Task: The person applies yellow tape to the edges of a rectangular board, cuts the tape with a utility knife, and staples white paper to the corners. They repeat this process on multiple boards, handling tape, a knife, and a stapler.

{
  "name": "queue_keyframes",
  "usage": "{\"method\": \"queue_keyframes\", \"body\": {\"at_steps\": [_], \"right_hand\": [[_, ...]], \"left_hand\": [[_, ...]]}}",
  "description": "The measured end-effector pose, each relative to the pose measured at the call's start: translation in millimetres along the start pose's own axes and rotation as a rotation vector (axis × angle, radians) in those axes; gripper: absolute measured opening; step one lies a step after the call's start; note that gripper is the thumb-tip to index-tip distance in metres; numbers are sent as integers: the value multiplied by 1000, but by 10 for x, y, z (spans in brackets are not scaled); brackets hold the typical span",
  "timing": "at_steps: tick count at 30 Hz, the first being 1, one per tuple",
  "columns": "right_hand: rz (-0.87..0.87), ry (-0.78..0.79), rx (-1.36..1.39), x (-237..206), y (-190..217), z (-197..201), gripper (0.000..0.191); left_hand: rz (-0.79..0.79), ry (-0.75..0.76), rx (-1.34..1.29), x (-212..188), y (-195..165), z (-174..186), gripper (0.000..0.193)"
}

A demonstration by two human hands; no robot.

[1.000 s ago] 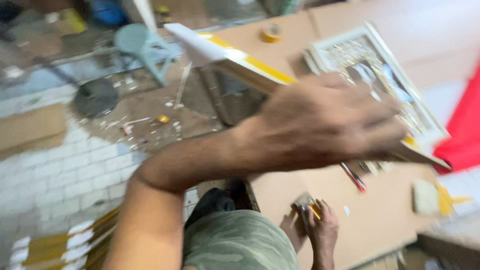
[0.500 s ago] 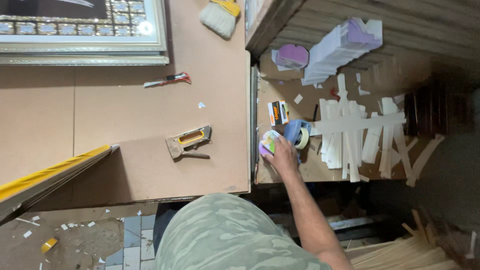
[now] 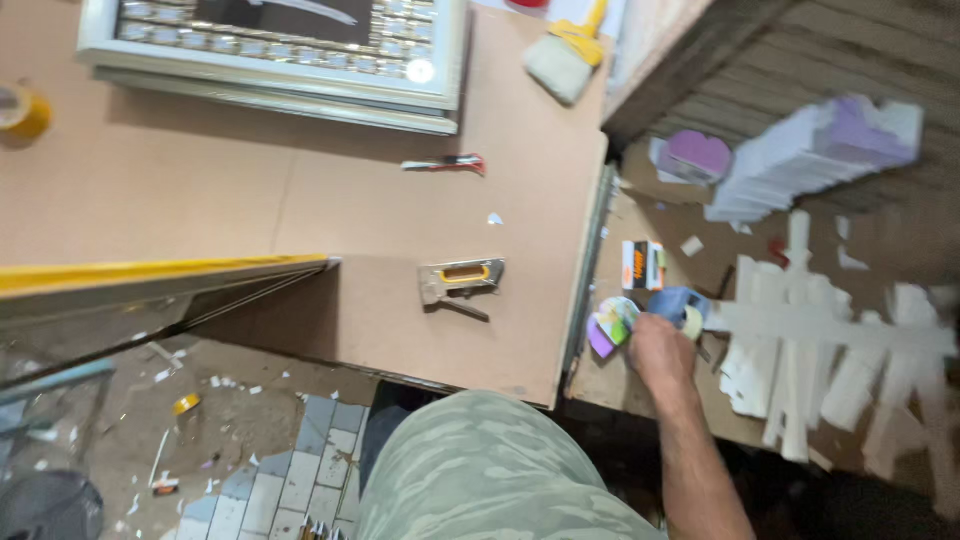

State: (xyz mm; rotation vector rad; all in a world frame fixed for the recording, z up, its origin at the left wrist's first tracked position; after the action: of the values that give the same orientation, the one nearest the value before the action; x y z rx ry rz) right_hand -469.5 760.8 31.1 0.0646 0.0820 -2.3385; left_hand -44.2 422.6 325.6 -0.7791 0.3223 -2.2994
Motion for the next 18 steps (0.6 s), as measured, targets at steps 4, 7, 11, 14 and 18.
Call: {"method": "queue_keyframes", "body": {"at_steps": [4,7,11,14,18], "right_hand": [[57,-391,251,99,661,962,15],[218,-586,865,230,1310,1684,10],[378,-308,1908,171,2201,2271,10],[558,-144,2225,125,2856,2558,19],[663,-228,2137,34,3542,2718,30]], "left_hand": [[-105,-133,49,20,-63,564,34],[-266,-238,211,114,-263,885,36],[-331,-285,222,282,-408,1042,36],[-383,-285,143,285,-445,1190,35],[-313,-246,69,243,-412,1258,45]]}}
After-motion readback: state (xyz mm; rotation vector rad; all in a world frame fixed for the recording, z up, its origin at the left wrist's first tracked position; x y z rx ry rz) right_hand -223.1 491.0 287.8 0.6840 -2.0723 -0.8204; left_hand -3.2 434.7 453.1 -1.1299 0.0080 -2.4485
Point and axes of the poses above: each hand's wrist, its own x-axis towards the middle knuckle, its own z-axis out of the back of the hand, y = z × x, the point moved 2 cm from there along x, towards the middle knuckle, and after that the axes turned 13 degrees about -y, right-handed, at the moved point
